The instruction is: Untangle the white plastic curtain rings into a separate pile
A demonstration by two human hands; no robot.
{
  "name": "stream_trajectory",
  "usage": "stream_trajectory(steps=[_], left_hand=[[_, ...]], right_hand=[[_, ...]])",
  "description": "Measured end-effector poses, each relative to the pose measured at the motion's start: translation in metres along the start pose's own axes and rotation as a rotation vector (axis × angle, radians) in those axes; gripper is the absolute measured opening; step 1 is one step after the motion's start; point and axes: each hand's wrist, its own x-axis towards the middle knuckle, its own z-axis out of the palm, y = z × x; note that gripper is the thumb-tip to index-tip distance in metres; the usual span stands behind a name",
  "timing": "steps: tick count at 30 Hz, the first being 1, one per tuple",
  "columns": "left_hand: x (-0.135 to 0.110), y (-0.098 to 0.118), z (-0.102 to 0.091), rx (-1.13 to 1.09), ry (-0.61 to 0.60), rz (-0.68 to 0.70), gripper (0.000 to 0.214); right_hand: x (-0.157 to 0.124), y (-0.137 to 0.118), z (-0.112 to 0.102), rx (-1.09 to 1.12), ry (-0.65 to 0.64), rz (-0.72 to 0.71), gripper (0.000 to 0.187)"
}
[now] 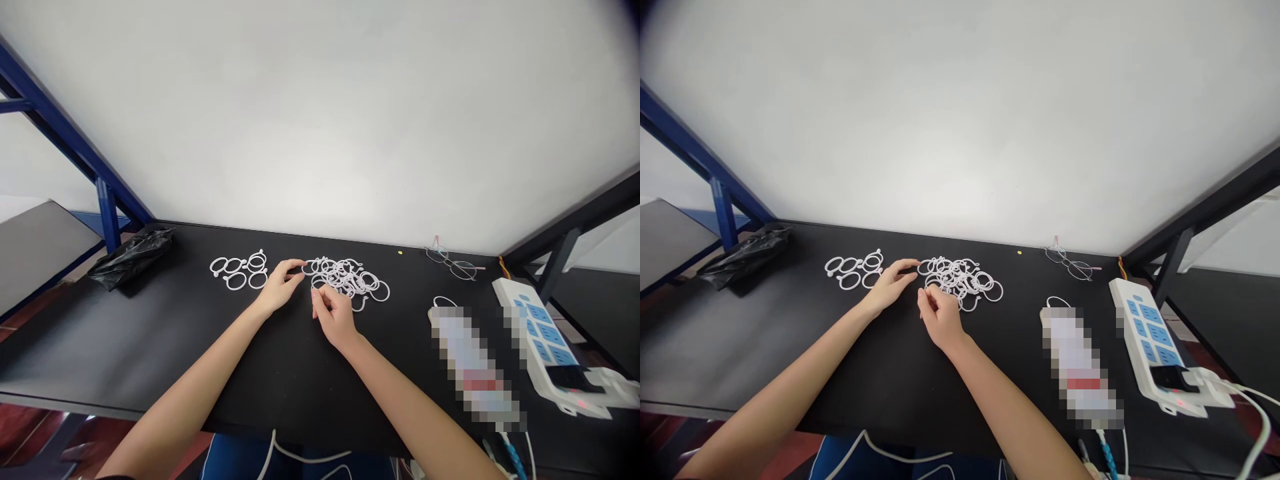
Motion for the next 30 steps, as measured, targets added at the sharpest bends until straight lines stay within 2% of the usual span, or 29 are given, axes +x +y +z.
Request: stream_trajectory(steps=[4,8,12,19,24,27,30], left_hand=[[-0.002,-0.009,-0.005,0.326,-0.121,0.122,0.029],[-0.006,-0.014,-0.005,0.553,-0.186,0.234,0.018],[-0.008,-0.015,-0.004,0.614,-0.222,0.289,0.015],[-0.007,-0.014,-0.004,0.598,-0.216,0.306,0.011],[-0.007,-0.015,-0.007,0.683,-0.149,0.355,0.006],[-0.007,-0.015,-0.008,0.845,-0.137,0.385,0.012],[-0.006,-0.012,-0.007,0.837,-0.142,0.386,0.018]], right_hand=[[0.000,0.001,0.000,-0.007,-0.005,-0.006,0.037],[0.001,0.000,-0.001,-0.017,-0.004,-0.010,0.037],[0.001,0.001,0.000,-0.013,-0.008,-0.010,0.036],[0.000,0.000,0.000,-0.006,-0.006,-0.007,0.036],[0.000,0.000,0.000,-0.008,-0.009,-0.007,0.036],[-0.001,0.001,0.000,-0.003,-0.007,-0.012,0.036],[-0.001,0.000,0.000,0.012,-0.005,-0.010,0.035]])
